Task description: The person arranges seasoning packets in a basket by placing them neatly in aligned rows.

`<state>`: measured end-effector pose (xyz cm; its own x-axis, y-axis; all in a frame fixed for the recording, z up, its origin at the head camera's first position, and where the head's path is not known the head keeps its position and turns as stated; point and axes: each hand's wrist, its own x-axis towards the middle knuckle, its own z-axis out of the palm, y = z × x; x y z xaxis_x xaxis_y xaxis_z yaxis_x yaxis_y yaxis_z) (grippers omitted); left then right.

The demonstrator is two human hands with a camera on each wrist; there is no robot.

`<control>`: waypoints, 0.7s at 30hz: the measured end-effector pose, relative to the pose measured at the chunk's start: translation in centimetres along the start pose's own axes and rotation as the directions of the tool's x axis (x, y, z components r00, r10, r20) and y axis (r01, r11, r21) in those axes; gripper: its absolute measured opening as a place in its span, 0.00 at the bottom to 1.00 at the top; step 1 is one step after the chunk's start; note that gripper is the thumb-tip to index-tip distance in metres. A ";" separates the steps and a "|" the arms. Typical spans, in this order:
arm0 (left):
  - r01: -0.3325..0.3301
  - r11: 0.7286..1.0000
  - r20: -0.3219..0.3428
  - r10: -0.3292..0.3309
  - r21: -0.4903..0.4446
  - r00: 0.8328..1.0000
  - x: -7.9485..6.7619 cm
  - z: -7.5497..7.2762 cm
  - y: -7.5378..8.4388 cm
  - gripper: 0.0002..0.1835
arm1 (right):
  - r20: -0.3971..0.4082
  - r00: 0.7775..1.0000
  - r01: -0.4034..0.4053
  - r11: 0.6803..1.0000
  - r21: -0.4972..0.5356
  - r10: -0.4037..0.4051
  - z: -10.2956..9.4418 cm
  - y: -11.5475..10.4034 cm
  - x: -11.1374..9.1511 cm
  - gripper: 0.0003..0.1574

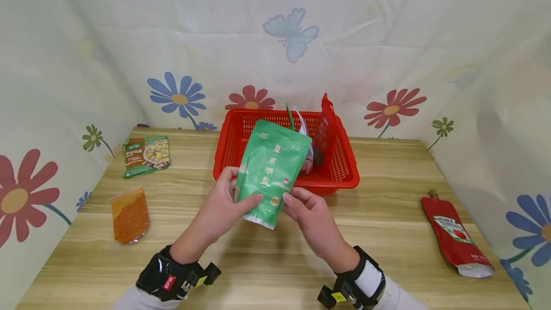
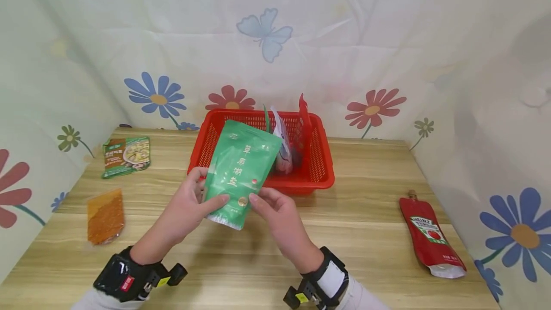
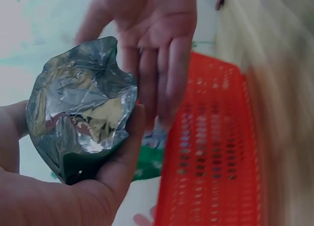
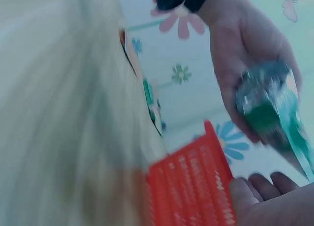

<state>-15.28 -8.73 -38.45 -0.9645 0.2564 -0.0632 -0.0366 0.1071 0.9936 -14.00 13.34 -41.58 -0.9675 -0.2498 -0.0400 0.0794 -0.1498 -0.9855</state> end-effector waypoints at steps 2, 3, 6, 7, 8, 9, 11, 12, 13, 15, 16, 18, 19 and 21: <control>-0.014 1.000 0.015 0.014 -0.025 1.000 0.2 1.0 -0.4 0.34 | 0.018 0.999 -0.035 0.998 0.053 0.034 0.4 0.2 0.0 0.29; -0.024 0.999 0.019 0.025 -0.033 1.000 0.2 1.4 -0.6 0.34 | 0.025 0.999 -0.042 0.997 0.071 0.041 0.6 0.3 0.1 0.30; -0.055 0.998 0.025 0.056 -0.044 0.998 0.2 2.4 -0.9 0.35 | 0.032 0.999 -0.039 0.996 0.082 0.037 0.8 0.5 0.1 0.31; -0.067 0.997 0.030 0.068 -0.044 0.997 0.1 2.7 -1.0 0.36 | 0.036 0.999 -0.034 0.996 0.085 0.031 0.8 0.6 0.1 0.31; -0.079 0.996 0.041 0.081 -0.049 0.996 0.1 2.8 -1.0 0.36 | 0.040 0.999 -0.030 0.996 0.089 0.026 0.8 0.6 0.1 0.32; -0.088 0.995 0.049 0.090 -0.049 0.995 0.0 3.0 -1.0 0.36 | 0.043 0.999 -0.027 0.995 0.094 0.023 0.8 0.6 0.2 0.32; -0.099 0.994 0.072 0.102 -0.050 0.992 0.0 3.1 -1.0 0.36 | 0.046 0.999 -0.019 0.995 0.099 0.015 0.8 0.5 0.2 0.33; -0.104 0.993 0.083 0.109 -0.052 0.991 -0.1 3.2 -1.1 0.36 | 0.044 0.999 -0.017 0.995 0.100 0.013 0.8 0.5 0.2 0.34; -0.107 0.993 0.090 0.112 -0.055 0.990 -0.1 3.2 -1.1 0.36 | 0.036 0.999 -0.014 0.995 0.100 0.010 0.8 0.4 0.2 0.35; -0.110 0.993 0.099 0.115 -0.054 0.988 -0.1 3.3 -1.1 0.36 | 0.015 1.000 -0.007 0.996 0.093 0.006 0.8 0.3 0.1 0.35; -0.110 0.993 0.104 0.115 -0.051 0.988 -0.2 3.3 -1.1 0.37 | 0.003 1.000 -0.001 0.996 0.087 0.001 0.8 0.3 0.0 0.35; -0.108 0.993 0.105 0.113 -0.044 0.988 -0.2 3.3 -1.2 0.37 | -0.024 1.000 0.009 0.997 0.074 -0.007 0.8 0.3 -0.1 0.35; -0.106 0.994 0.104 0.109 -0.038 0.989 -0.3 3.3 -1.2 0.37 | -0.035 0.999 0.014 0.997 0.074 -0.012 0.9 0.3 -0.1 0.34; -0.100 0.994 0.101 0.103 -0.033 0.990 -0.3 3.3 -1.3 0.38 | -0.053 0.998 0.021 0.997 0.076 -0.017 0.9 0.2 -0.2 0.33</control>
<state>-14.09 -5.74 -40.01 -0.9319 0.3616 0.0301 0.0514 0.0493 0.9975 -13.53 12.49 -41.65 -0.9801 -0.1958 -0.0321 0.0771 -0.2269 -0.9709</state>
